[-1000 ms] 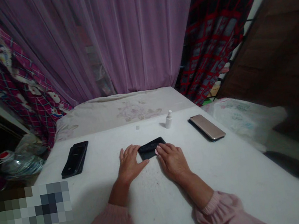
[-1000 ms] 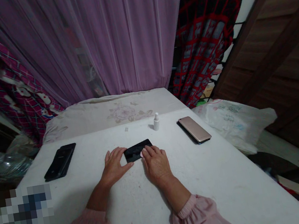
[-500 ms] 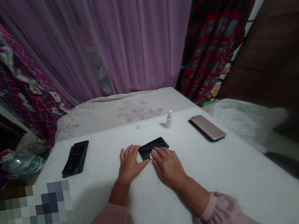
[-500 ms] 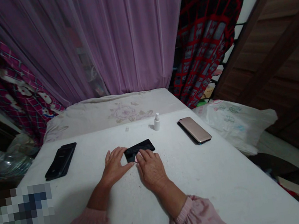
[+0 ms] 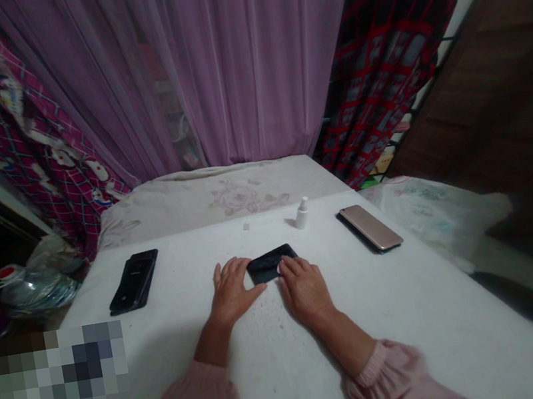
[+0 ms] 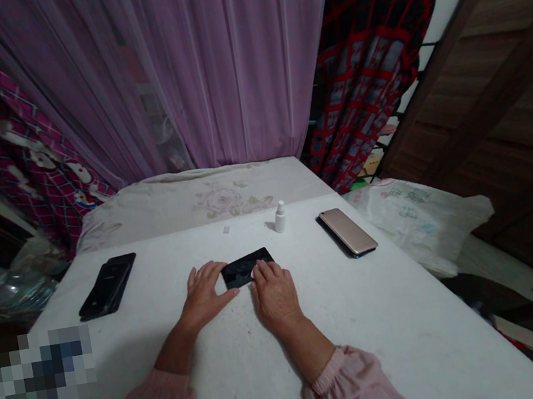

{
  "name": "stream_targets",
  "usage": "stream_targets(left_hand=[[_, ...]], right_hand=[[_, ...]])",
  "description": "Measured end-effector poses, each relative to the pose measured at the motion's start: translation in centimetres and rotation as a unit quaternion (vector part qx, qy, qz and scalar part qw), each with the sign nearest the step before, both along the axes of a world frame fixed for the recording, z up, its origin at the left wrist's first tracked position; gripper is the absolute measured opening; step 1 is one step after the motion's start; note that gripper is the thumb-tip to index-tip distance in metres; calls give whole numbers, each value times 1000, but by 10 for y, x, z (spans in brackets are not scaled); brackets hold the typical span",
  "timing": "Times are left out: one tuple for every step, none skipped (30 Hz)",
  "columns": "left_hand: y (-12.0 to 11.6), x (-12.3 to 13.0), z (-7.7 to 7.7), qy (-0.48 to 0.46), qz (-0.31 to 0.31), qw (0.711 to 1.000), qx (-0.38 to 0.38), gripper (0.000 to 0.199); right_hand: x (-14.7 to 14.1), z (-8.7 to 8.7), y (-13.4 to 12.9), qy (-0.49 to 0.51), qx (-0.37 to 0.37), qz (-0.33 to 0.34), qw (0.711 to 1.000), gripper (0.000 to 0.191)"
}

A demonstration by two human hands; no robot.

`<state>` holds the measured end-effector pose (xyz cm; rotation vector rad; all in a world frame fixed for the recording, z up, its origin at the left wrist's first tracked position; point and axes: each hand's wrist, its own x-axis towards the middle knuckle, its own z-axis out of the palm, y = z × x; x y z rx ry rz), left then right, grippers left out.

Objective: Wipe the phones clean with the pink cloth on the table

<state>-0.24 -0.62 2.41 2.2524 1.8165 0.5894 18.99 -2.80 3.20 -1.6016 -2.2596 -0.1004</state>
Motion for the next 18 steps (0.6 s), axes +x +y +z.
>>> stream_targets(left_hand=[[0, 0, 0, 1, 1, 1000, 0, 53], [0, 0, 0, 2, 2, 1000, -1, 53], [0, 0, 1, 3, 2, 1000, -3, 54], [0, 0, 1, 3, 2, 1000, -5, 54], [0, 0, 1, 4, 2, 1000, -6, 54], [0, 0, 2, 4, 3, 1000, -7, 53], [0, 0, 2, 3, 3, 1000, -7, 53], [0, 0, 3, 3, 2, 1000, -8, 53], [-1, 0, 3, 2, 2, 1000, -8, 52], [-1, 0, 4, 1, 1, 1000, -9, 52], [-1, 0, 4, 1, 0, 1000, -10, 52], [-1, 1, 5, 1, 0, 1000, -12, 52], [-1, 1, 5, 2, 0, 1000, -15, 53], [-1, 2, 6, 3, 1, 1000, -17, 53], [-1, 2, 6, 3, 1, 1000, -19, 53], [-1, 2, 7, 2, 2, 1000, -20, 53], [-1, 2, 7, 2, 4, 1000, -19, 53], [-1, 2, 7, 1, 4, 1000, -19, 53]], right_hand=[[-4, -1, -1, 2, 2, 25, 1000, 37], [-6, -1, -2, 6, 3, 43, 999, 37], [-8, -1, -2, 9, 2, 50, 999, 37], [-7, 0, -1, 12, -1, 46, 999, 36], [-6, 1, 1, 14, -5, 33, 999, 36], [-3, 2, 3, 15, -9, 13, 1000, 36], [1, 2, 6, 15, -12, -10, 1000, 35], [5, 3, 9, 14, -16, -33, 999, 35], [9, 3, 12, 13, -20, -51, 998, 36], [12, 3, 14, 12, -22, -64, 998, 36], [14, 3, 16, 10, -24, -70, 997, 36], [15, 2, 17, 8, -24, -70, 997, 37], [14, 2, 18, 6, -24, -64, 998, 37], [12, 1, 17, 4, -22, -55, 998, 37], [10, 0, 17, 3, -20, -44, 999, 37], [8, 0, 16, 5, -17, -33, 999, 37], [6, -1, 15, 8, -14, -23, 1000, 37], [5, -1, 15, 17, -10, -15, 1000, 39]])
